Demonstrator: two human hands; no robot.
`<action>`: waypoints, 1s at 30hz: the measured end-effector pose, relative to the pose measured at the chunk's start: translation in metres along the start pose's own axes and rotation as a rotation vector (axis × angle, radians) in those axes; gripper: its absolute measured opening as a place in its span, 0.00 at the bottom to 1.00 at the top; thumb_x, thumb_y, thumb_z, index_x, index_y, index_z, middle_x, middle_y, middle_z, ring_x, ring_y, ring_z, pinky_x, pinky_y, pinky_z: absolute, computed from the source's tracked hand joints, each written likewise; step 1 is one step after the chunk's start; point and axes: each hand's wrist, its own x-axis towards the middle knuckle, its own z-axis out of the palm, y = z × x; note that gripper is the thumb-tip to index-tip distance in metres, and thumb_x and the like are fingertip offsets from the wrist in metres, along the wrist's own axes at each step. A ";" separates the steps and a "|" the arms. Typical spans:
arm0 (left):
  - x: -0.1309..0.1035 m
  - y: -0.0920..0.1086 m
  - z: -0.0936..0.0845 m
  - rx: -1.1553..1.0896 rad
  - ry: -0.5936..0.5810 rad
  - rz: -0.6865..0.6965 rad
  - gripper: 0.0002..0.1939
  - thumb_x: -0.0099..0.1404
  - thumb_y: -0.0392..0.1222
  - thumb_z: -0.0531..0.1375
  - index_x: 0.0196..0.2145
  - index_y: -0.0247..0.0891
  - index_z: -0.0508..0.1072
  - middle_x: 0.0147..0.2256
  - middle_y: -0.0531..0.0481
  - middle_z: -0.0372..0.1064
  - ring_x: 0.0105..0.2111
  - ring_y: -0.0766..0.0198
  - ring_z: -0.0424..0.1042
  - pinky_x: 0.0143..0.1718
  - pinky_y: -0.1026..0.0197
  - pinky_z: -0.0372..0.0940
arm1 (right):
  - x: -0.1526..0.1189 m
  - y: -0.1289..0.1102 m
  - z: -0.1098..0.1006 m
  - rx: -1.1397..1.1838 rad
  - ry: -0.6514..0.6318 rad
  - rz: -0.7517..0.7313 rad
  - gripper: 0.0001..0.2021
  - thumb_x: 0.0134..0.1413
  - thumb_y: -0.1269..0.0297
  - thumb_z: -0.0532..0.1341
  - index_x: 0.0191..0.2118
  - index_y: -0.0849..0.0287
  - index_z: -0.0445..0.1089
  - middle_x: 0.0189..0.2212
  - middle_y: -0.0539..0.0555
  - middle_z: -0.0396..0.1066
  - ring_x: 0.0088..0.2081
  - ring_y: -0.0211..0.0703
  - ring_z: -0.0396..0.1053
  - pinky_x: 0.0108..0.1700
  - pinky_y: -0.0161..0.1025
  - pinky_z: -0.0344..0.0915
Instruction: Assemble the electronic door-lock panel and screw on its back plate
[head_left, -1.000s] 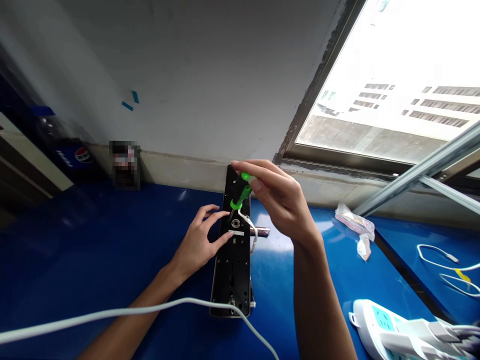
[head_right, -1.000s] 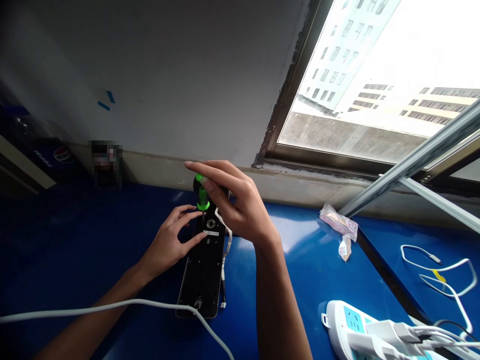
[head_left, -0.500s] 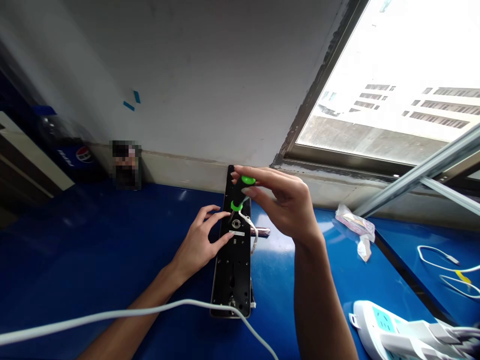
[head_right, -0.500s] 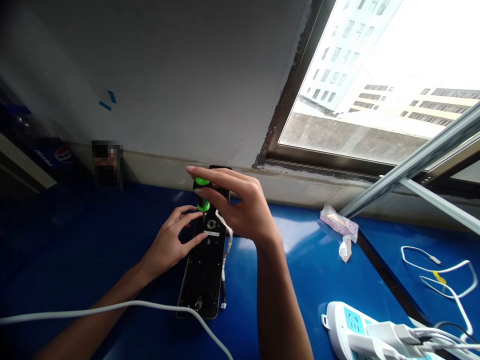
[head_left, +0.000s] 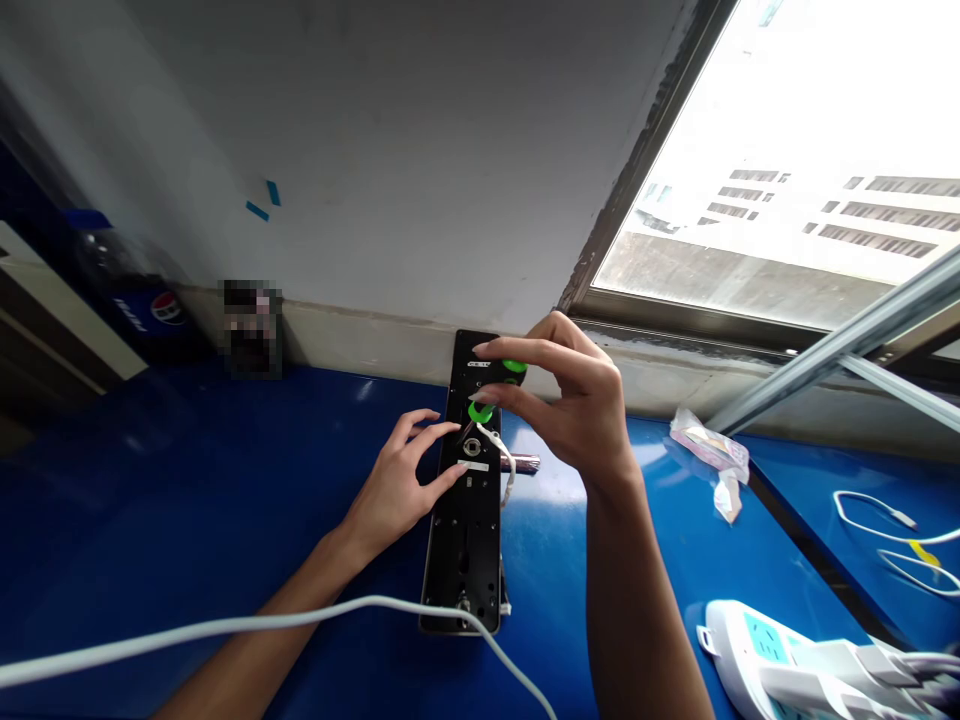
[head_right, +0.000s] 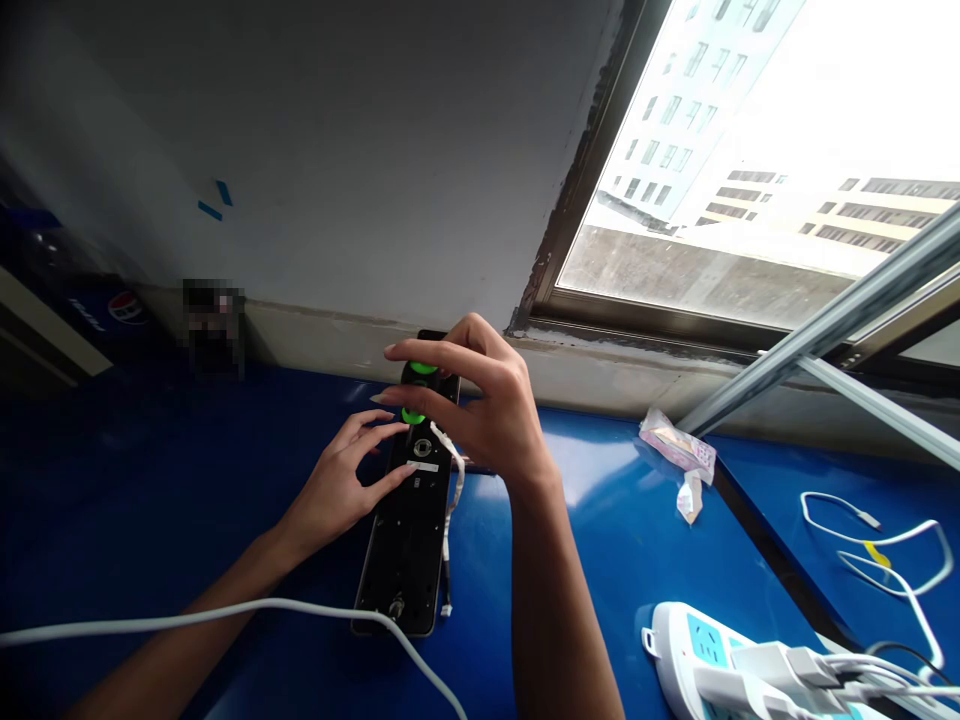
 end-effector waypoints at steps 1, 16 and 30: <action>0.000 0.000 0.000 0.000 0.003 0.004 0.21 0.71 0.54 0.66 0.59 0.50 0.75 0.64 0.45 0.63 0.62 0.47 0.71 0.63 0.44 0.72 | 0.000 0.000 0.000 0.007 -0.018 -0.001 0.14 0.60 0.66 0.73 0.52 0.49 0.83 0.39 0.52 0.76 0.39 0.41 0.75 0.41 0.40 0.76; 0.000 -0.002 0.002 -0.003 0.007 0.002 0.22 0.71 0.52 0.66 0.60 0.50 0.75 0.64 0.45 0.63 0.57 0.50 0.75 0.61 0.45 0.73 | 0.001 -0.004 0.000 0.111 -0.198 0.026 0.20 0.73 0.70 0.57 0.64 0.49 0.74 0.58 0.56 0.77 0.58 0.46 0.75 0.59 0.46 0.74; 0.000 -0.003 0.003 0.003 0.013 0.022 0.21 0.71 0.52 0.66 0.59 0.50 0.75 0.63 0.46 0.63 0.57 0.51 0.75 0.62 0.46 0.73 | 0.002 -0.004 0.005 0.126 -0.155 0.001 0.17 0.70 0.70 0.63 0.59 0.48 0.78 0.49 0.53 0.81 0.50 0.44 0.78 0.52 0.44 0.77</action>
